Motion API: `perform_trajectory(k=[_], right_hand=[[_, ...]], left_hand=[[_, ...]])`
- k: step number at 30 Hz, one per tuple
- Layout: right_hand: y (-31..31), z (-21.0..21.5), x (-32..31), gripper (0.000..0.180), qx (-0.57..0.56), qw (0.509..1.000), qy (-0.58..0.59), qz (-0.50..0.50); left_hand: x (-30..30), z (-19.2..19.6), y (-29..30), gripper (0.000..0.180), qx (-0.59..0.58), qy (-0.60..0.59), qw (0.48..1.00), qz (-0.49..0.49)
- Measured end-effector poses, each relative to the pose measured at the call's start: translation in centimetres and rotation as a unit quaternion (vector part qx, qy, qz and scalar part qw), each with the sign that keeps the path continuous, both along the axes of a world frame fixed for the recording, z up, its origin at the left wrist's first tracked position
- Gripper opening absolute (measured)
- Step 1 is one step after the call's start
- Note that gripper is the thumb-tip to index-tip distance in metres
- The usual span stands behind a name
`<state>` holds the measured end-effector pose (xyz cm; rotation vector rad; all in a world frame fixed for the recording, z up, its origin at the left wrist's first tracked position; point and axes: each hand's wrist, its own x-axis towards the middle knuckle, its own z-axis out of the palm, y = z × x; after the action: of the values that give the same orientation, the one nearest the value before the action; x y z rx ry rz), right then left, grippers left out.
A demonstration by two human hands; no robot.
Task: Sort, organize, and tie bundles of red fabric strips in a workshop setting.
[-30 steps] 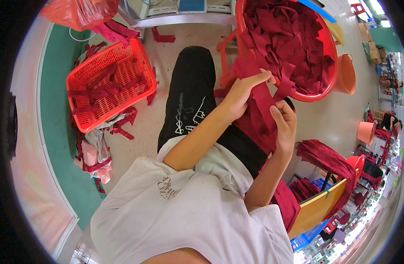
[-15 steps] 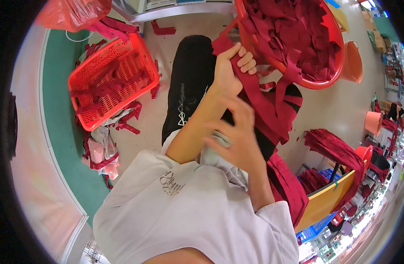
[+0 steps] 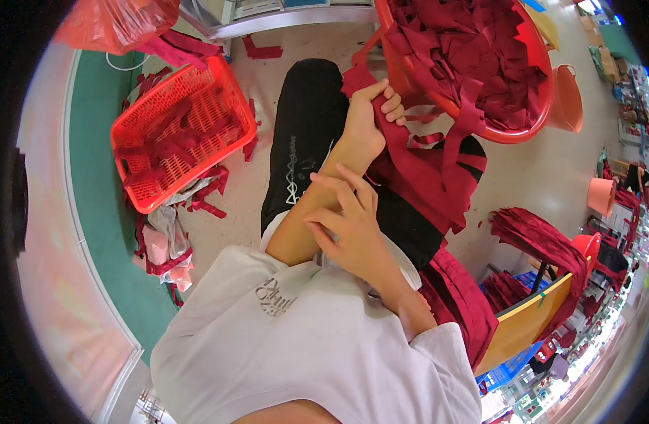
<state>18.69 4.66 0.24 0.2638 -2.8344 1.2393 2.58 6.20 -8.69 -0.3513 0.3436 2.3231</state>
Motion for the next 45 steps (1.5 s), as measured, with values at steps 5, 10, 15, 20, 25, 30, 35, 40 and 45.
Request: perform_trajectory(k=[5,10,15,20,25,30,35,40,45], right_hand=[[2.8,0.0,-0.4,0.013,-0.12,0.989,-0.012,-0.087],[6.7,0.9,0.4,0.014,-0.236,0.961,-0.145,-0.025],[6.2,1.0,1.6,0.011,-0.279,0.921,-0.201,0.185],[5.1,0.1,3.0,0.007,-0.266,0.887,-0.28,0.254],[4.7,0.3,3.8,0.007,-0.285,0.874,-0.31,0.244],[4.7,0.5,4.3,0.009,-0.307,0.847,-0.364,0.236],[4.3,0.1,5.1,0.011,-0.313,0.844,-0.358,0.25],[3.4,-0.1,5.8,0.011,-0.313,0.852,-0.316,0.277],[2.3,0.3,5.9,0.008,-0.28,0.857,-0.305,0.305]], left_hand=[[-0.7,-0.2,-0.6,0.023,-0.001,0.002,1.0,0.014],[-1.5,-0.1,-1.4,0.022,-0.013,-0.001,0.999,0.04],[-1.7,0.0,-1.2,0.021,-0.023,-0.002,0.999,0.043],[-1.8,1.4,-1.6,0.023,-0.033,-0.022,0.999,0.035],[-1.8,1.7,-1.7,0.022,-0.044,-0.031,0.998,0.039],[-1.7,2.3,-2.0,0.022,-0.058,-0.022,0.997,0.042],[-1.7,1.7,-1.6,0.022,-0.037,-0.001,0.999,0.04],[-1.7,1.6,-1.6,0.021,-0.035,-0.004,0.999,0.04],[-1.7,1.9,-1.5,0.021,-0.022,0.0,0.999,0.038]])
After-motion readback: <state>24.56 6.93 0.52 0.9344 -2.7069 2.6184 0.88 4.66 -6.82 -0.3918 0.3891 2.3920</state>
